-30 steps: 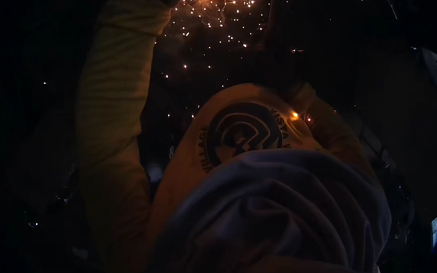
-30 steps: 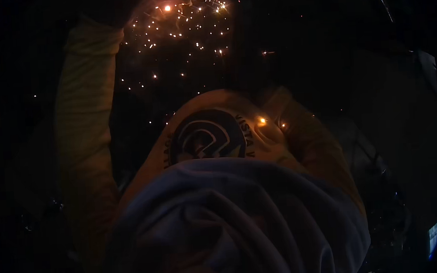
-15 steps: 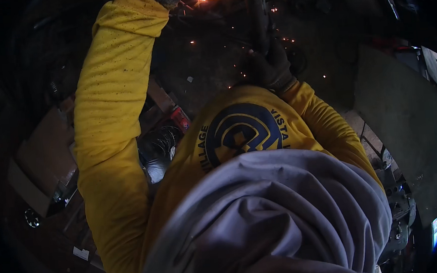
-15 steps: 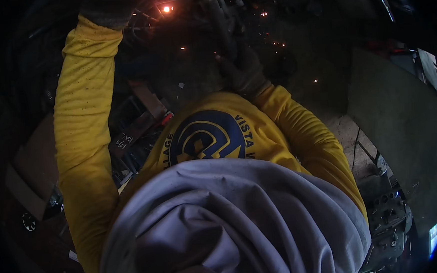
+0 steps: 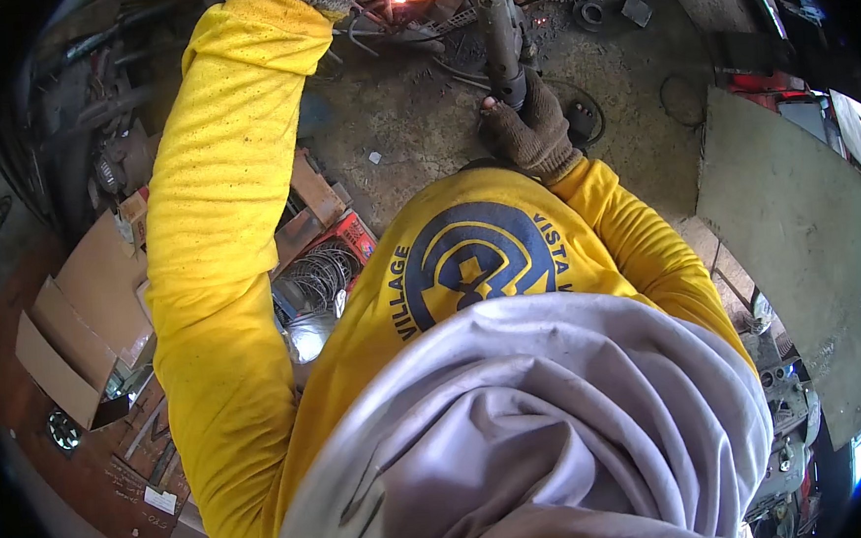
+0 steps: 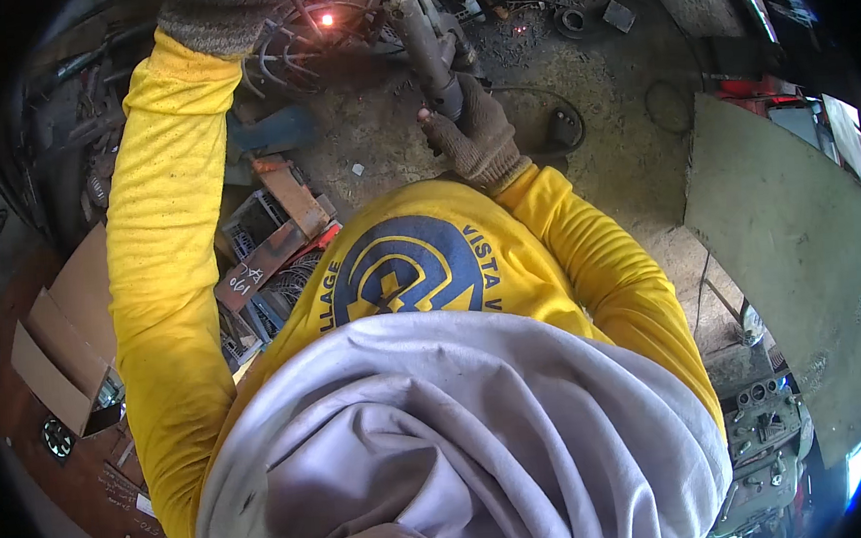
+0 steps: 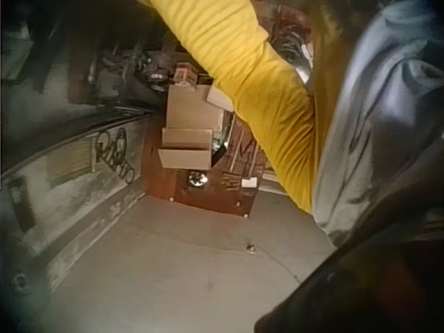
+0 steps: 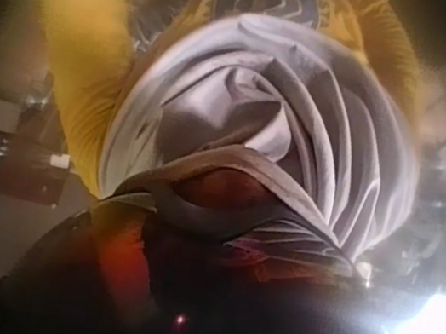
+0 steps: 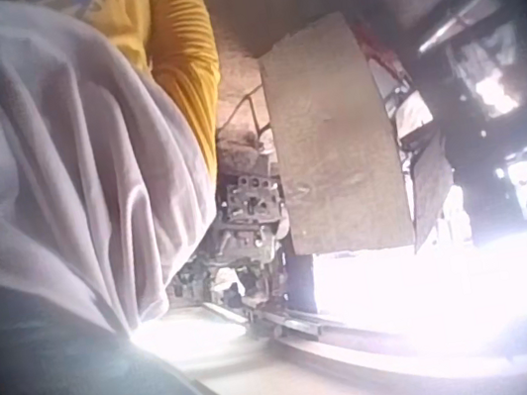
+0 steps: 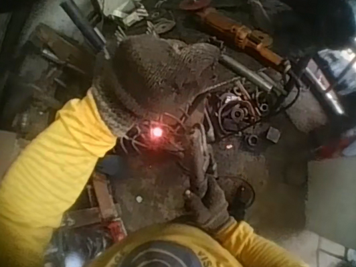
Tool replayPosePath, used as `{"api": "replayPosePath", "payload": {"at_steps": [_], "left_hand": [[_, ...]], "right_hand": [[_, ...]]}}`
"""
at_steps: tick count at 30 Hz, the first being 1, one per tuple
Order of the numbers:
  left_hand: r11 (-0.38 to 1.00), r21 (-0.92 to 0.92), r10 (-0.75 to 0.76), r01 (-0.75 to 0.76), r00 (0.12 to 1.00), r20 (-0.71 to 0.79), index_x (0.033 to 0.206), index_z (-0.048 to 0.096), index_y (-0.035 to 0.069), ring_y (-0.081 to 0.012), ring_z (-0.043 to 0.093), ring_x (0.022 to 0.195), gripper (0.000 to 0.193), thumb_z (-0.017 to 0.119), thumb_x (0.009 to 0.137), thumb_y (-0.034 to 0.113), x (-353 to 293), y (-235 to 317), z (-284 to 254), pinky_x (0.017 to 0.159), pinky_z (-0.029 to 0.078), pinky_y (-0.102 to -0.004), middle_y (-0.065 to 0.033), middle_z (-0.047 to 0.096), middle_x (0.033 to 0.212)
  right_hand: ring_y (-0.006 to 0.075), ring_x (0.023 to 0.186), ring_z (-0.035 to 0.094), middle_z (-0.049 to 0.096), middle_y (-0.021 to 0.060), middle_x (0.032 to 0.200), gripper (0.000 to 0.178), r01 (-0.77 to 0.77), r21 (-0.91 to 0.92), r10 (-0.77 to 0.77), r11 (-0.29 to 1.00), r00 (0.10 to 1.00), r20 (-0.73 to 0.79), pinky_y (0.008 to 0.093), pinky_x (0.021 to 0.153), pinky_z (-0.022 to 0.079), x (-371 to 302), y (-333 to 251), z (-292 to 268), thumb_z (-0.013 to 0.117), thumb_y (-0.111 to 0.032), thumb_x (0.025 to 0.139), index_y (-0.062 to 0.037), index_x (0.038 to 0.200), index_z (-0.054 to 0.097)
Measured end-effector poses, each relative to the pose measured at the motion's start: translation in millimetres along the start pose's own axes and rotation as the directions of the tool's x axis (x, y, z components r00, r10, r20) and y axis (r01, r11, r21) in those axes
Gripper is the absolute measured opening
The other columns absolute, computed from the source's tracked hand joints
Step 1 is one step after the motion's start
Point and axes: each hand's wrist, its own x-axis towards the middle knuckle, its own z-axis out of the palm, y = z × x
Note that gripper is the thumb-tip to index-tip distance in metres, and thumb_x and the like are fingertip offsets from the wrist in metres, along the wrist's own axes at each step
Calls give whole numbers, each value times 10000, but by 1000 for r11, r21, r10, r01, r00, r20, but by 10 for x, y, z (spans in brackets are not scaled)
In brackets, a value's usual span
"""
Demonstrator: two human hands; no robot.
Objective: The person welds wires onto a metal cage structure using a welding tool and adjusts the shape of the frame with a hammer.
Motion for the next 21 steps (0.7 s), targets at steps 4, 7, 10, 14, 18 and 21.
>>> {"api": "replayPosePath", "payload": {"at_steps": [4, 7, 10, 14, 18, 21], "left_hand": [[1000, -4, -2, 2, 1000, 5, 1058, 711, 132, -250, 565, 484, 204, 707, 870, 212, 7, 0, 1, 438, 445, -385, -62, 582, 620], [1000, 6, -4, 4, 1000, 12, 1057, 711, 132, -250, 563, 483, 203, 707, 870, 211, -16, 23, -32, 437, 444, -386, -62, 579, 618], [1000, -11, 5, -5, 1000, 10, 1056, 710, 132, -251, 561, 482, 202, 706, 870, 210, 17, 16, 30, 437, 442, -386, -62, 577, 616], [1000, -6, -3, 3, 1000, 15, 1055, 710, 131, -251, 559, 481, 200, 706, 869, 208, 3, 3, 17, 436, 441, -387, -62, 573, 614], [1000, -21, 14, -14, 1000, 12, 1053, 709, 131, -252, 557, 479, 199, 706, 869, 206, 76, 18, 80, 435, 439, -388, -62, 570, 611], [1000, 3, 6, -6, 1000, 30, 1053, 709, 131, -253, 555, 478, 198, 705, 869, 205, 77, 50, -62, 434, 438, -389, -62, 567, 609]], "right_hand": [[150, 738, 641, 660, 76, 856, 436, -14, -12, 14, 1000, 1000, 10, 309, 679, 529, 16, 4, 9, 732, -306, 920, -20, 1211, 576], [162, 879, 619, 665, 88, 997, 402, -20, -38, 21, 999, 999, 39, 317, 805, 518, -5, -86, 7, 709, -247, 940, -4, 1239, 594], [148, 847, 617, 662, 83, 991, 369, 0, 9, 0, 1000, 1000, 28, 308, 760, 525, 22, -69, -2, 694, -194, 944, -2, 1242, 592], [129, 804, 615, 659, 76, 982, 332, 32, 65, -36, 997, 997, 63, 295, 702, 534, 42, 6, 18, 675, -125, 950, 1, 1245, 589], [109, 738, 604, 647, 62, 959, 313, 63, 137, -72, 989, 996, 56, 273, 623, 531, 29, 18, -15, 652, -73, 961, 3, 1256, 578], [115, 713, 598, 633, 52, 939, 310, 12, 56, -19, 998, 992, 126, 281, 627, 529, -19, 18, -26, 621, -57, 979, -2, 1277, 556]]}}
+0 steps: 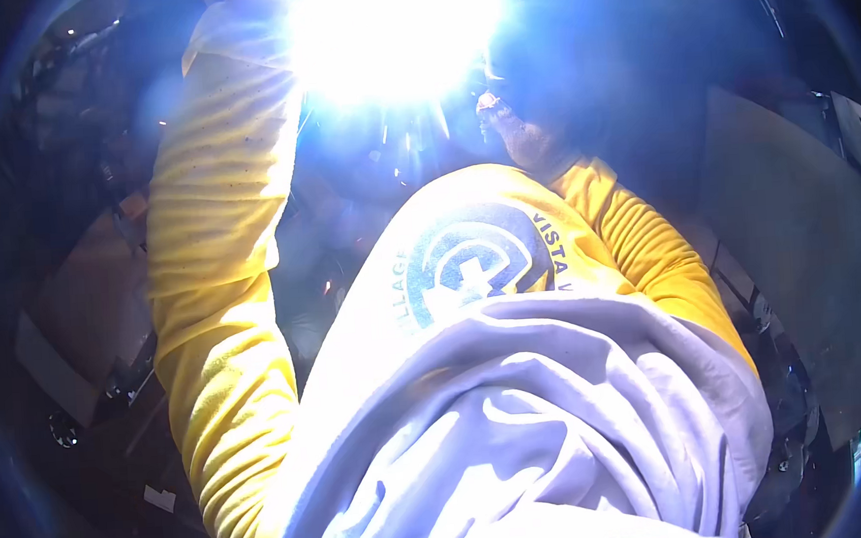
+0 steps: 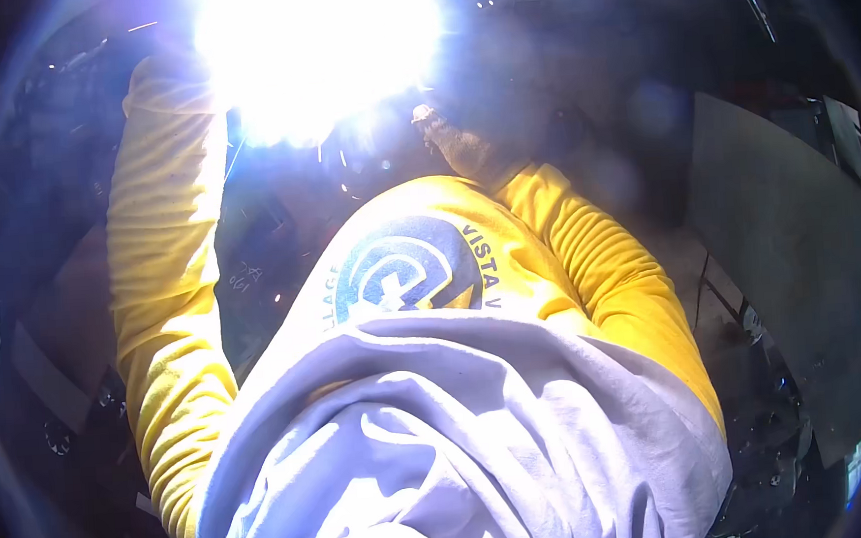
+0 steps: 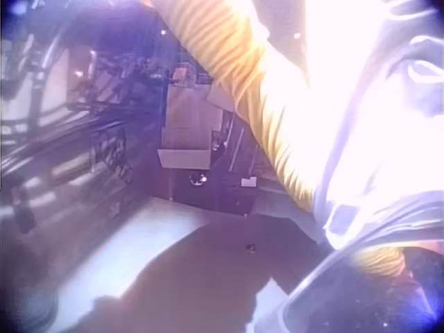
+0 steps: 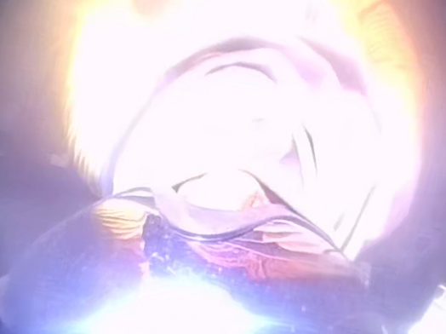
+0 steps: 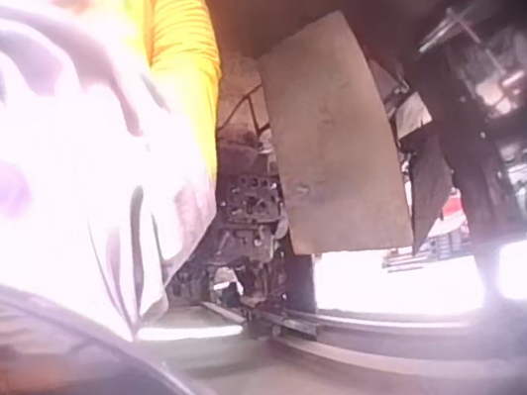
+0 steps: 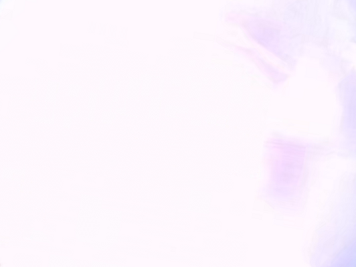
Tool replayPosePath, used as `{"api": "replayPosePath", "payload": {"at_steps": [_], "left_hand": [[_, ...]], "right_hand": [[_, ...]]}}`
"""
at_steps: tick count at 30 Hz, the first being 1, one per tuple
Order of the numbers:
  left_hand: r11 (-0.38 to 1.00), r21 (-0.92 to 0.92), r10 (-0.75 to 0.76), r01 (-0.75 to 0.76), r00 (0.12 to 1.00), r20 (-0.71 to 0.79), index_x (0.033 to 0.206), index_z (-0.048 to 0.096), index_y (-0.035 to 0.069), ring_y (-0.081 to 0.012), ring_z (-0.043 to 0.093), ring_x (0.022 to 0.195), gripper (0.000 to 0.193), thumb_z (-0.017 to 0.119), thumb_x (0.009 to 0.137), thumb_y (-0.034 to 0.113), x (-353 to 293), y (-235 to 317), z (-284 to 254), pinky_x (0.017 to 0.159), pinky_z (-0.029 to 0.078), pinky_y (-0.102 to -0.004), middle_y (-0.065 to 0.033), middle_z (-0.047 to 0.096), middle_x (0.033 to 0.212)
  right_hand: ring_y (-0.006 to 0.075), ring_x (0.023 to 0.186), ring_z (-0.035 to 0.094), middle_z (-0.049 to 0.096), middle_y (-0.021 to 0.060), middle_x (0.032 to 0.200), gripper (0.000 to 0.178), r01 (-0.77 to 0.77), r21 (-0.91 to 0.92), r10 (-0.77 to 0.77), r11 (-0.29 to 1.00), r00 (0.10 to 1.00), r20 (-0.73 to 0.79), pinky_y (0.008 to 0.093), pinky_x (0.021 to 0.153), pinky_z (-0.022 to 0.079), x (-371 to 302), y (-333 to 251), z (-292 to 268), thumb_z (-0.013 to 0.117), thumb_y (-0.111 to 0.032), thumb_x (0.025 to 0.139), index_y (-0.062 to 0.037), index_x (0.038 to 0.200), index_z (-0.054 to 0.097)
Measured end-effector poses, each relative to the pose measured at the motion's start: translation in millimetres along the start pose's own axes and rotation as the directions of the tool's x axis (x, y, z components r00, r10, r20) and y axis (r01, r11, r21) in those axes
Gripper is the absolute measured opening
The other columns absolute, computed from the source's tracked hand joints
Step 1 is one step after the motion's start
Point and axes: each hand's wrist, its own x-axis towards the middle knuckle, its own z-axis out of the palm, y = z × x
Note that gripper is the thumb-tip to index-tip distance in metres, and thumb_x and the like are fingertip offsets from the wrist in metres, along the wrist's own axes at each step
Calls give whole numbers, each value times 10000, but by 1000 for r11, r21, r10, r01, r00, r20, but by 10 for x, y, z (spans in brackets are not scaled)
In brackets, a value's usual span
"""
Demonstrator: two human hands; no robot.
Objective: The person welds wires onto a metal cage structure using a welding tool and adjusts the shape of the frame with a hammer.
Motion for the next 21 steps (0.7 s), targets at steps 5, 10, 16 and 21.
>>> {"api": "replayPosePath", "payload": {"at_steps": [5, 10, 16, 21], "left_hand": [[1000, -14, 5, -5, 1000, -3, 1051, 708, 131, -253, 552, 477, 196, 705, 868, 202, 18, -6, 53, 433, 436, -390, -62, 563, 606], [1000, -16, 21, -21, 1000, -3, 1049, 707, 131, -254, 549, 475, 194, 704, 868, 200, 52, -13, 61, 432, 434, -391, -62, 559, 603], [998, -57, 25, -23, 999, 28, 1047, 706, 131, -255, 545, 473, 192, 704, 867, 197, 64, -25, 146, 431, 431, -392, -62, 554, 600], [994, -83, 70, -65, 996, 62, 1046, 706, 131, -256, 542, 471, 190, 703, 866, 195, 269, -744, 400, 430, 429, -393, -62, 550, 597]], "right_hand": [[130, 750, 617, 639, 53, 958, 324, 66, 11, -66, 998, 998, 16, 294, 664, 543, -60, 307, -118, 615, -55, 986, -6, 1299, 549], [130, 911, 633, 662, 79, 1024, 327, 46, -53, -48, 998, 998, -34, 314, 771, 549, -56, 214, -125, 695, -152, 953, 10, 1218, 592], [194, 959, 646, 641, 150, 1125, 465, -8, 140, 32, 990, 985, -172, 346, 798, 538, -61, -13, 1, 693, -166, 947, 11, 1330, 499], [210, 910, 660, 652, 153, 1012, 485, 96, -156, -123, 983, 977, -177, 352, 774, 539, 914, -395, -33, 703, -238, 927, 20, 1291, 513]]}}
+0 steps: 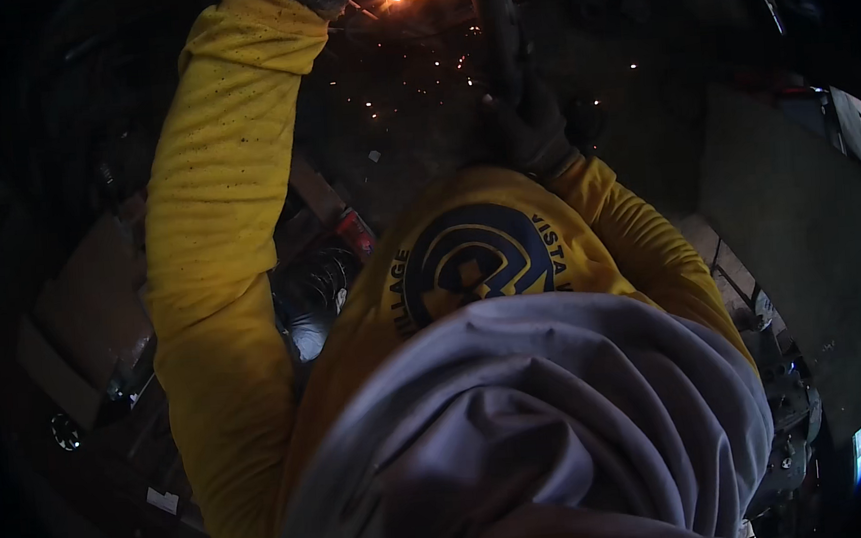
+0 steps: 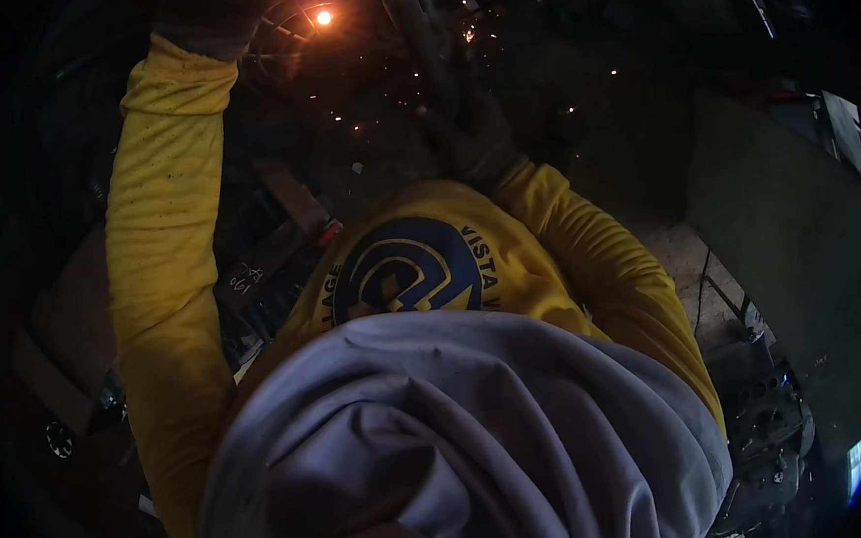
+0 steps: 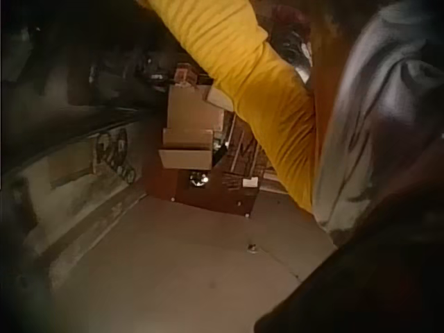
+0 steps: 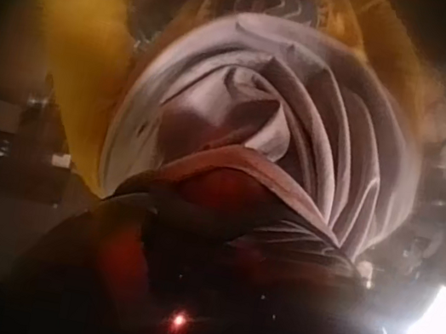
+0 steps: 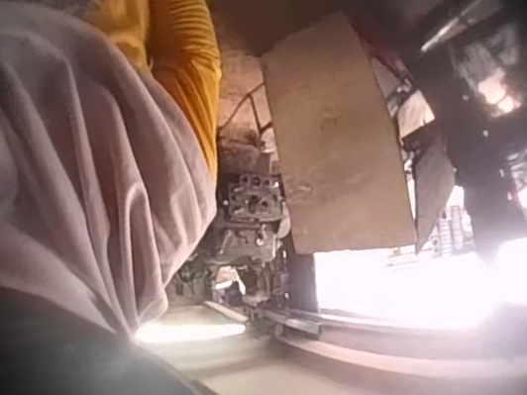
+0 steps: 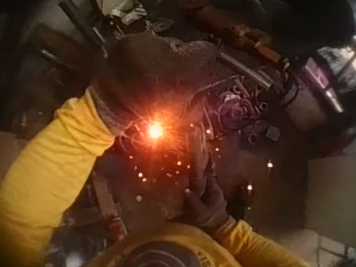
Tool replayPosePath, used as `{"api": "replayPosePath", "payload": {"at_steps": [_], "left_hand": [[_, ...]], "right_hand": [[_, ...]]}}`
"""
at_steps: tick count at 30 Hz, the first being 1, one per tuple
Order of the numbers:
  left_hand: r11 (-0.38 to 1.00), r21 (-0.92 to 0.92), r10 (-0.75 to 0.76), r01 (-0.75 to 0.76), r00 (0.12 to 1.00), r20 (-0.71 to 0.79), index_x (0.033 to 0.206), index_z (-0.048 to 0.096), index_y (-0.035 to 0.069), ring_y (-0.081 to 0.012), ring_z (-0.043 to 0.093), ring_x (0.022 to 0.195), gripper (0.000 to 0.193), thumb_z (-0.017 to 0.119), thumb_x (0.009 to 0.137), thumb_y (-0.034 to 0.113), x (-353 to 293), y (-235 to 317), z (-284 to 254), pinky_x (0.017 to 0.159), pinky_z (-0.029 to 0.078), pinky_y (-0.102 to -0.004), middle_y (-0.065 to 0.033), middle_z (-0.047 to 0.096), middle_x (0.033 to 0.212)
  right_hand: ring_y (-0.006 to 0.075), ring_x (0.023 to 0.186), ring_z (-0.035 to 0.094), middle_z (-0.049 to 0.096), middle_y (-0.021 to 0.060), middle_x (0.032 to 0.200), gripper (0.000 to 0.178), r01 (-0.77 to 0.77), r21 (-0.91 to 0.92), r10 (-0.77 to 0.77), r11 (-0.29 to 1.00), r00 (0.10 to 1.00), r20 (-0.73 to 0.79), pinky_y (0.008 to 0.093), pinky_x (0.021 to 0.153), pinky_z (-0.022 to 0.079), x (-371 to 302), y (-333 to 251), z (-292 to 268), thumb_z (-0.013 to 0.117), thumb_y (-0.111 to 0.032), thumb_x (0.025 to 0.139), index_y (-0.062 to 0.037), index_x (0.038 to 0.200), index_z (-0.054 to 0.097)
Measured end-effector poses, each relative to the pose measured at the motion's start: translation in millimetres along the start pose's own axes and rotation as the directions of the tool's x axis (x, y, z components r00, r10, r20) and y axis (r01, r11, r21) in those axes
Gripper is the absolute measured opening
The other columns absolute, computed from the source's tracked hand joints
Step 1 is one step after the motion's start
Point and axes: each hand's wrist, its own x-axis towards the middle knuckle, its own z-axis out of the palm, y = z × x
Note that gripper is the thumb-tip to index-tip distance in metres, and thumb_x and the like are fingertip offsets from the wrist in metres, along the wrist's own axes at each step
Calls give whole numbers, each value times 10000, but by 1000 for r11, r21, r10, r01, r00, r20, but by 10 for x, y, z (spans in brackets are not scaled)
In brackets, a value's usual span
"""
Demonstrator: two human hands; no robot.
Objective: The person welds wires onto a metal cage structure using a welding tool and adjusts the shape of the frame with a hammer.
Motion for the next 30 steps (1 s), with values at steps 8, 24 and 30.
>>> {"api": "replayPosePath", "payload": {"at_steps": [8, 24, 30], "left_hand": [[1000, -27, 14, -14, 1000, -7, 1043, 705, 131, -257, 538, 469, 187, 702, 866, 192, -9, 57, 300, 428, 426, -395, -62, 543, 592], [998, -43, 37, -39, 998, -50, 1038, 703, 131, -260, 528, 463, 182, 701, 864, 184, 110, 131, 337, 425, 419, -398, -62, 530, 582], [997, -49, 61, -64, 996, -63, 1036, 702, 131, -261, 525, 461, 180, 700, 863, 182, 124, 130, 273, 424, 417, -399, -62, 525, 578]], "right_hand": [[151, 671, 647, 657, 87, 828, 447, -166, 145, 160, 975, 986, 51, 311, 606, 533, -45, 93, -353, 710, -260, 913, 4, 1232, 542], [163, 683, 623, 617, 76, 849, 311, -133, 243, 128, 961, 991, 35, 319, 596, 547, -74, 180, -291, 674, -74, 923, -14, 1198, 542], [179, 696, 618, 603, 82, 875, 286, 39, 530, 15, 847, 995, -97, 331, 599, 559, -103, 30, -606, 654, 5, 927, -18, 1188, 539]]}}
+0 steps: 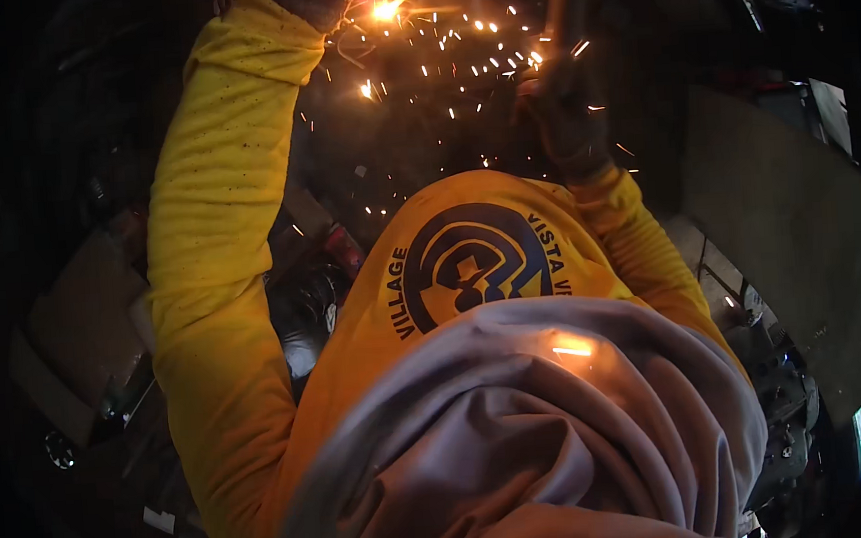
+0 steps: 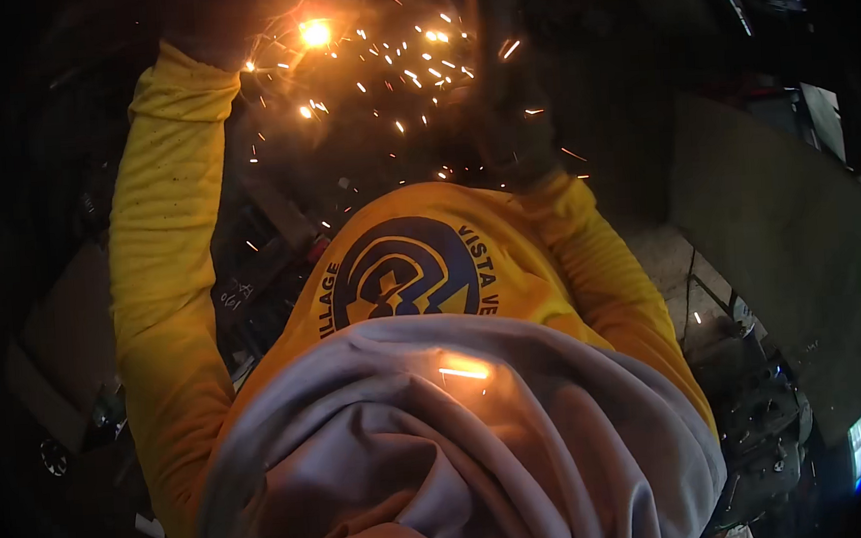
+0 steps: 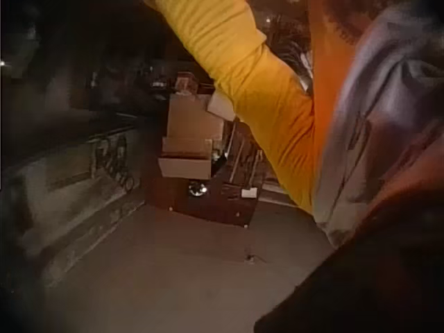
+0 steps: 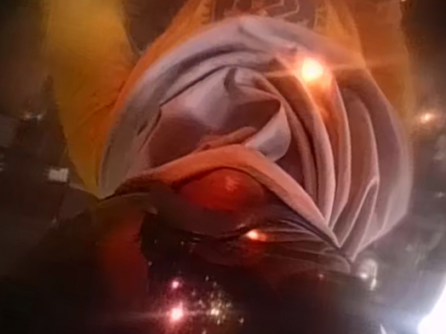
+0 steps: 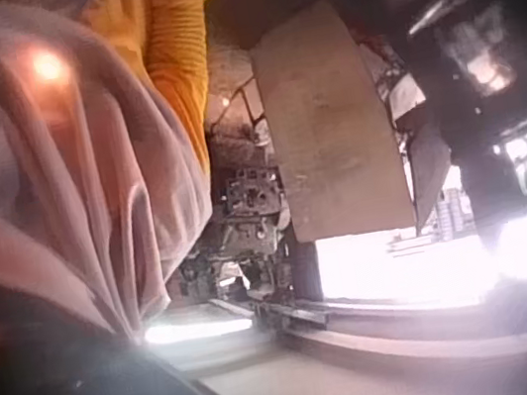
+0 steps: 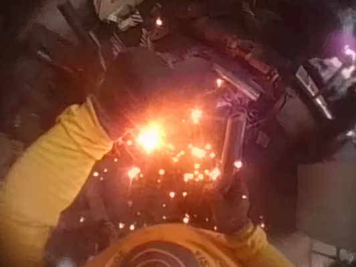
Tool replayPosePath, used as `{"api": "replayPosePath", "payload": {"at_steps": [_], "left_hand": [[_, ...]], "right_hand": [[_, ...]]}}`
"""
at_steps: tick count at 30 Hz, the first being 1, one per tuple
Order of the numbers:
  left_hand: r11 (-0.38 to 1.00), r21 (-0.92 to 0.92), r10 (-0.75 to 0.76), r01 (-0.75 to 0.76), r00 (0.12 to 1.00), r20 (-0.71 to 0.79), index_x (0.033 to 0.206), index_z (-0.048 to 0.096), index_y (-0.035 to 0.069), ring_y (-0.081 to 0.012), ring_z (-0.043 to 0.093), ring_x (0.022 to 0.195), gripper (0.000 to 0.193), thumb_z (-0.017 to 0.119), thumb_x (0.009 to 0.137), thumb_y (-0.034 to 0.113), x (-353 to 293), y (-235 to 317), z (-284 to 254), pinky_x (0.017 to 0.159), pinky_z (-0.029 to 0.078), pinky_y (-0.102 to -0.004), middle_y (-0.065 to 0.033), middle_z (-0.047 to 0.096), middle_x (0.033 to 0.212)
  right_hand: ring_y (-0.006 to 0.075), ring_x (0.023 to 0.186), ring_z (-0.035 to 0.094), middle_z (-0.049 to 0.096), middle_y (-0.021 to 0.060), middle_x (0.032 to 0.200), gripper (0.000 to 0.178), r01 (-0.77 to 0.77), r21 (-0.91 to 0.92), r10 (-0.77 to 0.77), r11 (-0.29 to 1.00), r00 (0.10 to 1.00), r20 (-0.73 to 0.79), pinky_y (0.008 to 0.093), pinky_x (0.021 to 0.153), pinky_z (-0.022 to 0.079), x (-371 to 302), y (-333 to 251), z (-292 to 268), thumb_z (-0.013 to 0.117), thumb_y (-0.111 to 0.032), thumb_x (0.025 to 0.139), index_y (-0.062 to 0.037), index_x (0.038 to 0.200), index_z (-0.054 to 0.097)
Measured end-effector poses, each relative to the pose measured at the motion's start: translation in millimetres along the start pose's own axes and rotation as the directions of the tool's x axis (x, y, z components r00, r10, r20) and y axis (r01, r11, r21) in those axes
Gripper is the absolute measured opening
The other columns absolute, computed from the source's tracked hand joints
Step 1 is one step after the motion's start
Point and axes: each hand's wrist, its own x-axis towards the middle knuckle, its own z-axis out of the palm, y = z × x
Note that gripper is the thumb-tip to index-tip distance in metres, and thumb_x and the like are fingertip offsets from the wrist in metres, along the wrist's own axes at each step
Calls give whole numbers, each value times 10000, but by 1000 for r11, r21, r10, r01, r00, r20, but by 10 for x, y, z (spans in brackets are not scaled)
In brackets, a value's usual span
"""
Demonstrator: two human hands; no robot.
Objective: The person welds wires onto a metal cage structure using a welding tool and adjusts the shape of the frame with a hammer.
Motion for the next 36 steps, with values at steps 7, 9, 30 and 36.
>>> {"api": "replayPosePath", "payload": {"at_steps": [7, 9, 30, 36], "left_hand": [[999, 1, 49, -50, 996, 68, 1039, 700, 143, -264, 518, 460, 181, 696, 868, 201, 129, -34, -91, 426, 411, -402, -59, 527, 578], [997, 4, 75, -75, 994, 74, 1064, 705, 188, -256, 535, 456, 215, 709, 863, 265, 173, -69, -89, 426, 424, -401, -52, 522, 556], [829, 560, -177, -13, 943, 283, 1095, 702, 155, -248, 608, 539, 188, 655, 934, 239, -119, 8, -232, 675, 541, -362, -47, 627, 669], [707, 643, -415, 295, 909, 39, 1038, 707, 127, -269, 664, 733, 133, 693, 915, 174, -266, 423, -1145, 599, 534, -351, -59, 669, 862]], "right_hand": [[114, 679, 564, 612, 19, 854, 232, 166, -628, -470, 760, 808, -355, 261, 612, 475, 308, -1273, -615, 644, -219, 980, -69, 1136, 562], [104, 731, 557, 616, 16, 876, 250, 85, -685, -506, 724, 740, -443, 254, 652, 467, 347, -1702, -998, 631, -275, 996, -62, 1115, 575], [403, 1089, 616, 613, 264, 1241, 520, -134, -960, -801, 247, 529, -280, 476, 919, 501, 2999, -2947, -2020, 564, -331, 972, 6, 1363, 505], [372, 929, 662, 663, 252, 1084, 425, -59, -992, -728, 110, 675, -121, 472, 782, 527, 3283, -2810, -2147, 522, -290, 965, -4, 1275, 571]]}}
